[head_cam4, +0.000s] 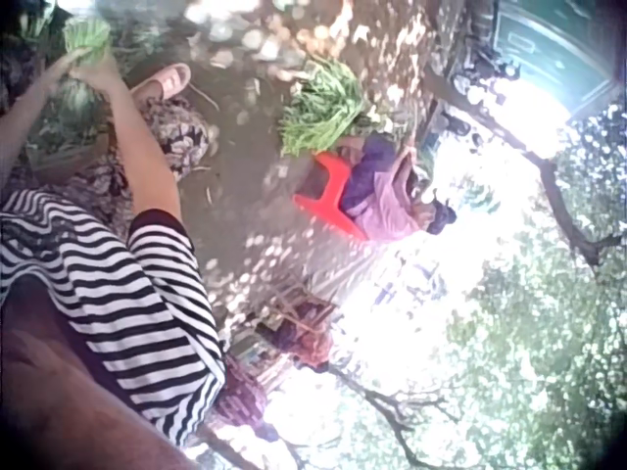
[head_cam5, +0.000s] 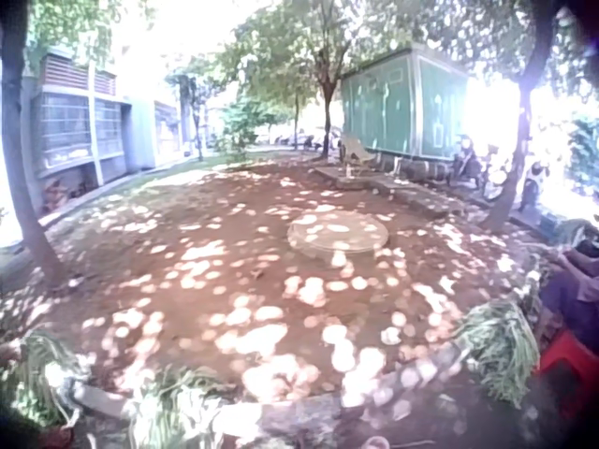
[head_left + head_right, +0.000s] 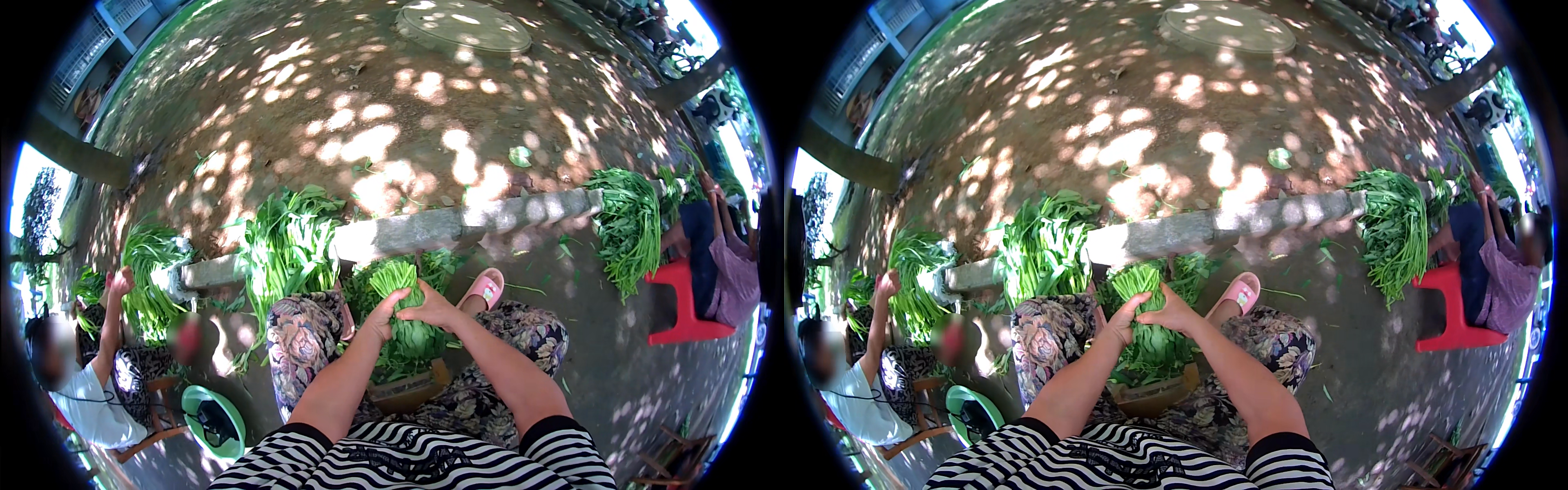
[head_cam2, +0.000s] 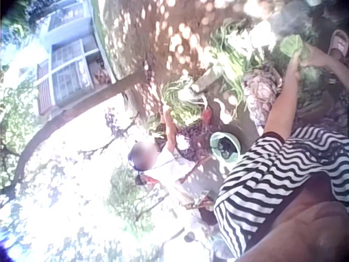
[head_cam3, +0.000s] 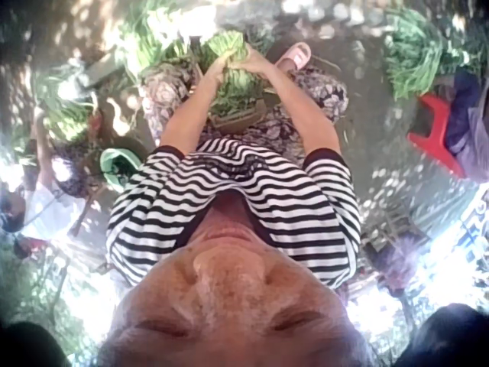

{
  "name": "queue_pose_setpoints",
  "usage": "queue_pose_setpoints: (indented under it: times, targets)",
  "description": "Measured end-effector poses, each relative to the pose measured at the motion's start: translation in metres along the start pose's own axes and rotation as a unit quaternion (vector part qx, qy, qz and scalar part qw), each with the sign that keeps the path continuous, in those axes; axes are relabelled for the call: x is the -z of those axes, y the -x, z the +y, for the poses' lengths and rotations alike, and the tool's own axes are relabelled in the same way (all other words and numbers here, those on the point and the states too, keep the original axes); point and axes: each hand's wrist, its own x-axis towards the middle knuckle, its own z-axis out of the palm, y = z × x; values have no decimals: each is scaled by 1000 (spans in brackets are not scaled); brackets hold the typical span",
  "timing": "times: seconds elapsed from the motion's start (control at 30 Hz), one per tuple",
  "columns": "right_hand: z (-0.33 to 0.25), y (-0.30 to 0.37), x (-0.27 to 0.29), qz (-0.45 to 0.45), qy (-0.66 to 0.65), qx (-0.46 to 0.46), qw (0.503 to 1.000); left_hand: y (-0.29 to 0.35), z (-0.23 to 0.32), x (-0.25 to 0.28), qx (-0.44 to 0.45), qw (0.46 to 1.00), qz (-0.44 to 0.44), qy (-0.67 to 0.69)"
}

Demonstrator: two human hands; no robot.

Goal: The person sorts green leafy vegetables by hand, picking through a pile on a concrete ledge and gathering them into bundles.

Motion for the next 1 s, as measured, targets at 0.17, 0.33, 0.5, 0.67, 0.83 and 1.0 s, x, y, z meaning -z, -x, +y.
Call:
queue_pose_setpoints:
  times: [0.17,0.33,0.5,0.67,0.83,1.0]
  targets:
    - [14,-33,16,55,-15,11,998,-33,10,-7,24,999,1,24]
    - [-13,-52,47,-5,-162,33,986,-79,42,-15,-38,999,-19,30]
    - [-26,-84,85,58,-68,56,994,-111,70,-45,-83,996,-31,27]
    - [-17,-127,112,72,-36,54,995,-145,88,-53,-106,991,-65,49]
    - [2,-160,127,86,-67,45,993,-184,95,-53,-63,997,-11,51]
    - [17,-176,139,127,-83,26,988,-209,94,-63,-128,989,69,11]
